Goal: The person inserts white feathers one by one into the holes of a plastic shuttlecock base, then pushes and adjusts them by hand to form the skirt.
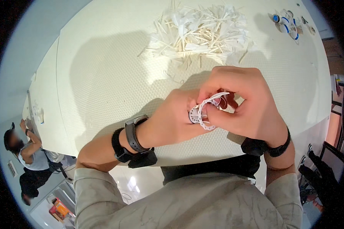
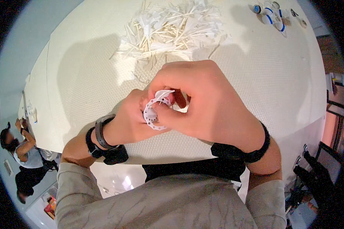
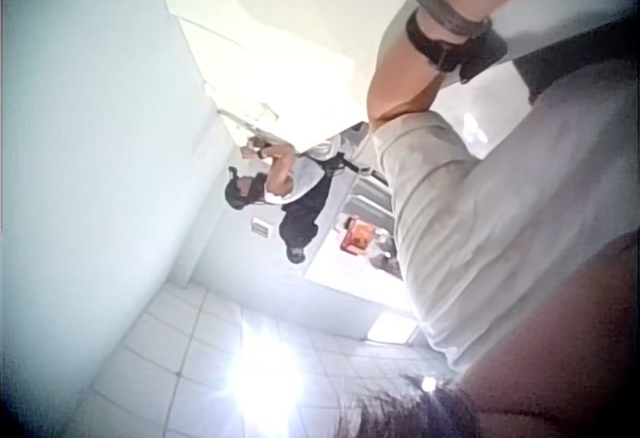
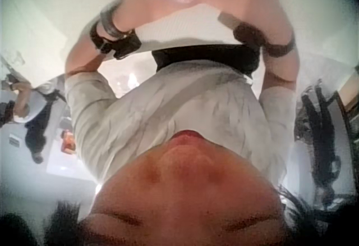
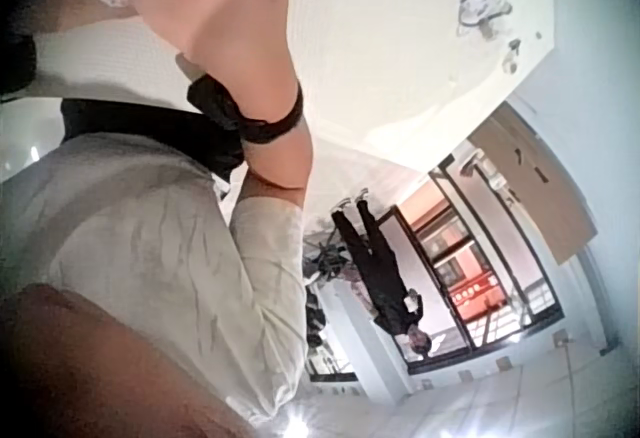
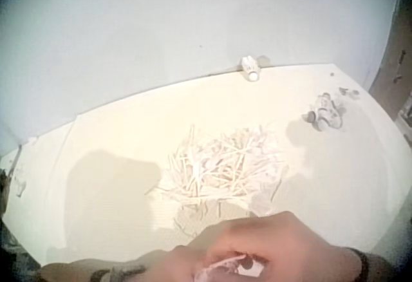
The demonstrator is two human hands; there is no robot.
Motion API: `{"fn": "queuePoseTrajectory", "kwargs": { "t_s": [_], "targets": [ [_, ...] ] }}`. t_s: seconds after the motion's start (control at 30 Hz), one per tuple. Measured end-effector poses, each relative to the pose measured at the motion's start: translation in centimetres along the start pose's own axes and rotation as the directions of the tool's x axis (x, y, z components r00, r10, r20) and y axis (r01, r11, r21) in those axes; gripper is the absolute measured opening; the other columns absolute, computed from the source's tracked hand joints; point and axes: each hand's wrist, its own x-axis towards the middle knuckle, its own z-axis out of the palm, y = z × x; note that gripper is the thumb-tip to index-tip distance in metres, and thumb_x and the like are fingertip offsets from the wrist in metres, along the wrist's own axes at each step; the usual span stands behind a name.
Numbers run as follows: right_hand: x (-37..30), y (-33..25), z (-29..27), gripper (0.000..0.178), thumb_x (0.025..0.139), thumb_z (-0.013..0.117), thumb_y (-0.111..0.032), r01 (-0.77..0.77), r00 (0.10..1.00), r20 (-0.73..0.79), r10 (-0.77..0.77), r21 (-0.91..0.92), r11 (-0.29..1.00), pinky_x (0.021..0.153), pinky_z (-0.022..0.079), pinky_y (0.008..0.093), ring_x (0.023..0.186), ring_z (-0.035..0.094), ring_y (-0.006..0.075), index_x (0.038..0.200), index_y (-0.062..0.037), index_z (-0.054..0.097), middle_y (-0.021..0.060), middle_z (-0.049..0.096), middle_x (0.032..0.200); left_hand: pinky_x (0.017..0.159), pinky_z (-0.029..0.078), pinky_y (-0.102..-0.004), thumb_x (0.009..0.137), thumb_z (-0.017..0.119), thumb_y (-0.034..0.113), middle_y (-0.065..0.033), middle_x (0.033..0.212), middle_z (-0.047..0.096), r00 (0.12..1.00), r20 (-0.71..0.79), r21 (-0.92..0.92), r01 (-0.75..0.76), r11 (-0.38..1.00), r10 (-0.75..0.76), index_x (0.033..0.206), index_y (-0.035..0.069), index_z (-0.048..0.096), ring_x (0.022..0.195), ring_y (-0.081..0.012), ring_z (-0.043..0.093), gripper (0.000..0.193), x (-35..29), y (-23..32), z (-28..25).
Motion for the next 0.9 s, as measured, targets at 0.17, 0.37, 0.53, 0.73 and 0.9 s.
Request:
{"fn": "queuePoseTrajectory", "kwargs": {
  "t_s": [0.17, 0.37, 0.53, 0.73, 0.9],
  "targets": [
    [-0.5, -0.4, -0.1, 0.012, 0.077, 0.073, -0.009, 0.02, 0.999, -0.033, -0.02, -0.012, 1.0, 0.054, 0.046, 0.0299, 0.058, 0.059, 0.02, 0.085, -0.004, 0.065, 0.0095, 0.062, 0.073, 0.075, 0.05, -0.028, 0.078, 0.083, 0.017, -0.0075, 0.097, 0.067, 0.994, 0.049, 0.13, 0.095, 0.987, -0.102, 0.106, 0.002, 0.061, 0.083, -0.0145, 0.063, 0.039, 0.1, 0.6, 0.4],
    [0.2, -0.8, -1.3, 0.019, 0.079, 0.073, -0.011, 0.048, 0.997, 0.066, -0.051, 0.045, 0.998, 0.056, 0.046, 0.0293, 0.06, 0.058, 0.0171, 0.095, -0.0043, 0.065, 0.0065, 0.063, 0.074, 0.07, 0.051, -0.0296, 0.077, 0.084, 0.014, -0.0054, 0.089, 0.066, 0.998, -0.051, -0.01, 0.034, 0.999, -0.035, 0.095, 0.003, 0.062, 0.081, -0.015, 0.065, 0.03, 0.0, 1.2, 0.3],
    [0.3, -0.9, -3.2, 0.02, 0.086, 0.071, -0.011, -0.07, 0.997, -0.034, 0.076, 0.148, 0.987, 0.056, 0.044, 0.0247, 0.067, 0.056, 0.0066, 0.104, -0.0051, 0.066, 0.0001, 0.064, 0.078, 0.059, 0.041, -0.0281, 0.085, 0.077, 0.008, -0.002, 0.071, 0.056, 0.994, -0.023, 0.005, 0.109, 0.994, -0.108, 0.082, 0.002, 0.058, 0.062, -0.0108, 0.048, 0.02, -0.7, 1.3, -0.1],
    [1.6, -0.3, -6.4, 0.013, 0.092, 0.067, -0.011, 0.06, 0.868, -0.495, 0.047, 0.197, 0.979, 0.061, 0.046, 0.0221, 0.073, 0.057, 0.0051, 0.102, -0.0029, 0.069, 0.0006, 0.066, 0.083, 0.054, 0.036, -0.0295, 0.089, 0.074, 0.014, -0.0016, 0.062, 0.047, 0.999, -0.036, -0.044, -0.012, 0.999, 0.011, 0.078, 0.004, 0.055, 0.057, -0.0118, 0.04, 0.024, -0.4, 1.1, 0.0],
    [4.8, 0.0, -11.3, 0.013, 0.092, 0.066, -0.01, -0.144, 0.893, -0.44, -0.095, -0.48, 0.865, 0.066, 0.05, 0.0253, 0.074, 0.061, 0.0091, 0.102, -0.0032, 0.069, 0.003, 0.069, 0.086, 0.054, 0.037, -0.0287, 0.09, 0.073, 0.02, -0.0017, 0.06, 0.047, 0.995, -0.028, -0.007, -0.094, 0.996, 0.094, 0.079, 0.004, 0.056, 0.056, -0.0118, 0.041, 0.026, -0.1, 0.7, 0.0]
  ]
}}
